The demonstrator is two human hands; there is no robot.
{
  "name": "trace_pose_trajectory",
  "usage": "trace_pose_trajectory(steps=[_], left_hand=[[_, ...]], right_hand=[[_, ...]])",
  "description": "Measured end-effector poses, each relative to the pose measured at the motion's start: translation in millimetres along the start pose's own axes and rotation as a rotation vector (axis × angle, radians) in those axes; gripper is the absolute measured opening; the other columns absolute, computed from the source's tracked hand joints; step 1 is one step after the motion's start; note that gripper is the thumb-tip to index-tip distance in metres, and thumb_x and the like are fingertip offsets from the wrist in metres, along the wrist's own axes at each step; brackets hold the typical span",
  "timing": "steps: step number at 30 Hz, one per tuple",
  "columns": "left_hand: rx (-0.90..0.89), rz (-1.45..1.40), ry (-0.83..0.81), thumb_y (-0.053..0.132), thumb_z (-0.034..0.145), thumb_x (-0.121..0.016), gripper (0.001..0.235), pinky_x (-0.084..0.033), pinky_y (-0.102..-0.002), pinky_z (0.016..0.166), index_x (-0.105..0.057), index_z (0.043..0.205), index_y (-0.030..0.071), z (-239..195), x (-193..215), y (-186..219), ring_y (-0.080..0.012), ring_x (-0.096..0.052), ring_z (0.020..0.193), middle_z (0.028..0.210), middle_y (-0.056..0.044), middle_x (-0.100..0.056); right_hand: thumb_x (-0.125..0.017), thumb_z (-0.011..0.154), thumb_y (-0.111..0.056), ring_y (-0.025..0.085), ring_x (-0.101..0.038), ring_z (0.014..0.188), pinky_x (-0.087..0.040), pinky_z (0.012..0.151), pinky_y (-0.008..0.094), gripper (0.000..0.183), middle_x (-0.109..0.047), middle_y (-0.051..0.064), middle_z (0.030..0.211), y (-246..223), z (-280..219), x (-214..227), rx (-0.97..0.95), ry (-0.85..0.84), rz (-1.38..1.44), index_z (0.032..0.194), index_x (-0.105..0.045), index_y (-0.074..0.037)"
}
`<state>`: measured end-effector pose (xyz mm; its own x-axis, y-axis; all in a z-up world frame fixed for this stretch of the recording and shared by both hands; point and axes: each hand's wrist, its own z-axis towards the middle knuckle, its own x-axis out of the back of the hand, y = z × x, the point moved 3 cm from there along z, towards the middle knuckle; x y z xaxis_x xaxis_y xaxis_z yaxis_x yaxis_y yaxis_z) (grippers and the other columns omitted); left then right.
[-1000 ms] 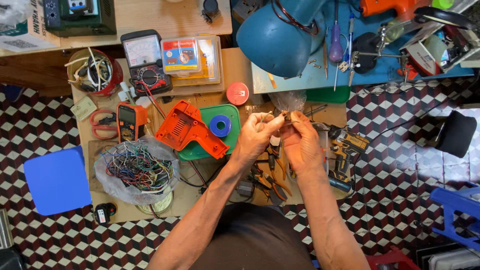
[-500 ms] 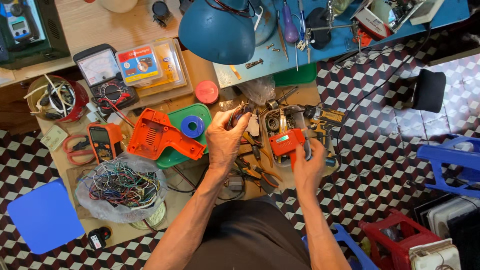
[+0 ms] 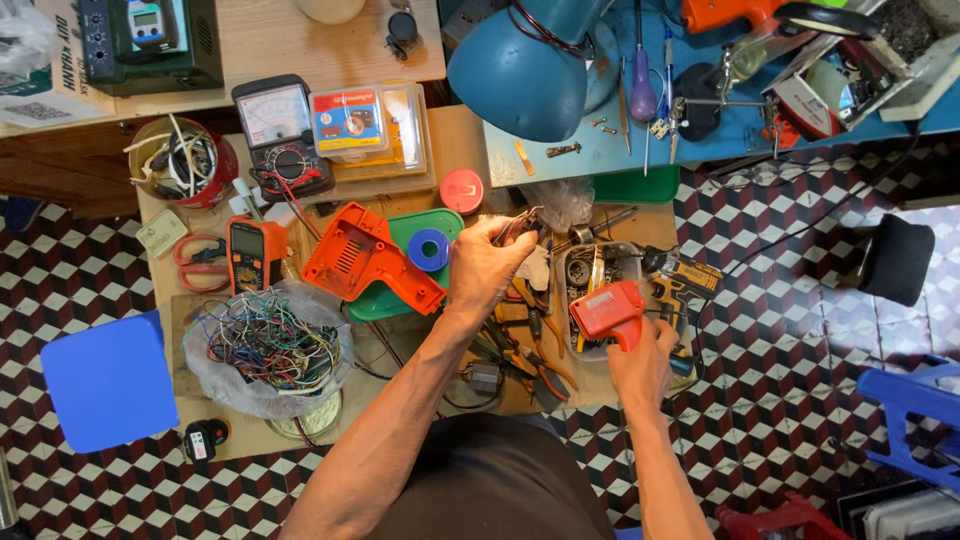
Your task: The person selects and untangles wires from a plastic bag, then uses pliers to strip wire ends. They apply heat with a heat gun to a small component and wrap it with blue electrical tape. The person continues to strip and prepare additional wires while handling a disassembled orange plastic housing.
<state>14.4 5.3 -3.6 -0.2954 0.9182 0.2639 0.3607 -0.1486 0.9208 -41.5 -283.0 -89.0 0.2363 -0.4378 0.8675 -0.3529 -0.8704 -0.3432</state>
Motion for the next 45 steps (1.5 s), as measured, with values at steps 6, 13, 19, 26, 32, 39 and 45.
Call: trace_pose_trajectory(steps=[6, 13, 19, 26, 32, 39, 45], left_hand=[[0.097, -0.225, -0.084, 0.028, 0.086, -0.075, 0.026, -0.047, -0.024, 0.062, -0.078, 0.094, 0.004, 11, 2, -11, -0.0042, -0.058, 0.069, 0.075, 0.004, -0.068], [0.064, -0.303, -0.132, 0.025, 0.091, -0.073, 0.025, -0.047, -0.022, 0.064, -0.074, 0.101, 0.002, 19, -4, -20, -0.0046, -0.057, 0.072, 0.08, 0.003, -0.068], [-0.089, -0.246, -0.023, 0.02, 0.091, -0.074, 0.027, -0.057, -0.024, 0.076, -0.074, 0.114, 0.006, 15, 1, -11, -0.0043, -0.07, 0.086, 0.096, -0.001, -0.078], [-0.277, 0.068, 0.106, 0.016, 0.088, -0.072, 0.033, -0.057, -0.026, 0.07, -0.076, 0.12, 0.016, 7, 10, 9, -0.0123, -0.072, 0.077, 0.094, -0.009, -0.077], [-0.214, -0.012, 0.079, 0.017, 0.088, -0.074, 0.033, -0.056, -0.026, 0.069, -0.076, 0.12, 0.013, 10, 8, 2, -0.0105, -0.071, 0.076, 0.088, -0.007, -0.075], [-0.17, -0.089, 0.044, 0.018, 0.089, -0.075, 0.034, -0.05, -0.025, 0.062, -0.076, 0.122, 0.013, 14, 6, -7, -0.0055, -0.06, 0.07, 0.081, -0.001, -0.068], [-0.108, -0.066, 0.028, 0.019, 0.088, -0.076, 0.035, -0.049, -0.026, 0.061, -0.076, 0.123, 0.013, 14, 5, -7, -0.0083, -0.058, 0.068, 0.082, -0.004, -0.07]], right_hand=[[-0.075, 0.078, -0.007, 0.027, -0.064, 0.111, -0.052, 0.096, 0.038, 0.057, -0.058, 0.012, 0.126, -6, -31, 72, 0.178, 0.032, 0.626, 0.133, -0.059, -0.004], [-0.072, 0.092, -0.014, 0.011, -0.063, 0.061, -0.053, 0.05, 0.023, 0.029, -0.065, 0.003, 0.077, -78, -46, 83, 0.251, -0.181, 1.091, 0.12, -0.069, -0.006], [-0.071, 0.094, -0.013, 0.011, -0.067, 0.065, -0.06, 0.059, 0.025, 0.026, -0.069, 0.005, 0.077, -113, -43, 82, 0.406, -0.159, 0.856, 0.118, -0.069, -0.002], [-0.071, 0.092, -0.019, 0.009, -0.067, 0.06, -0.061, 0.056, 0.024, 0.028, -0.068, 0.002, 0.074, -121, -33, 83, 0.34, -0.24, 0.84, 0.116, -0.07, -0.004], [-0.071, 0.092, -0.021, 0.009, -0.066, 0.059, -0.061, 0.056, 0.024, 0.027, -0.066, 0.0, 0.072, -122, -30, 75, 0.302, -0.29, 0.884, 0.116, -0.07, -0.007], [-0.072, 0.091, -0.023, 0.009, -0.066, 0.058, -0.061, 0.055, 0.025, 0.021, -0.065, -0.001, 0.071, -116, -24, 64, 0.296, -0.28, 0.844, 0.106, -0.071, -0.009], [-0.072, 0.092, -0.026, 0.008, -0.065, 0.058, -0.059, 0.055, 0.024, 0.017, -0.064, -0.003, 0.066, -114, -22, 62, 0.305, -0.278, 0.806, 0.099, -0.071, -0.011]])
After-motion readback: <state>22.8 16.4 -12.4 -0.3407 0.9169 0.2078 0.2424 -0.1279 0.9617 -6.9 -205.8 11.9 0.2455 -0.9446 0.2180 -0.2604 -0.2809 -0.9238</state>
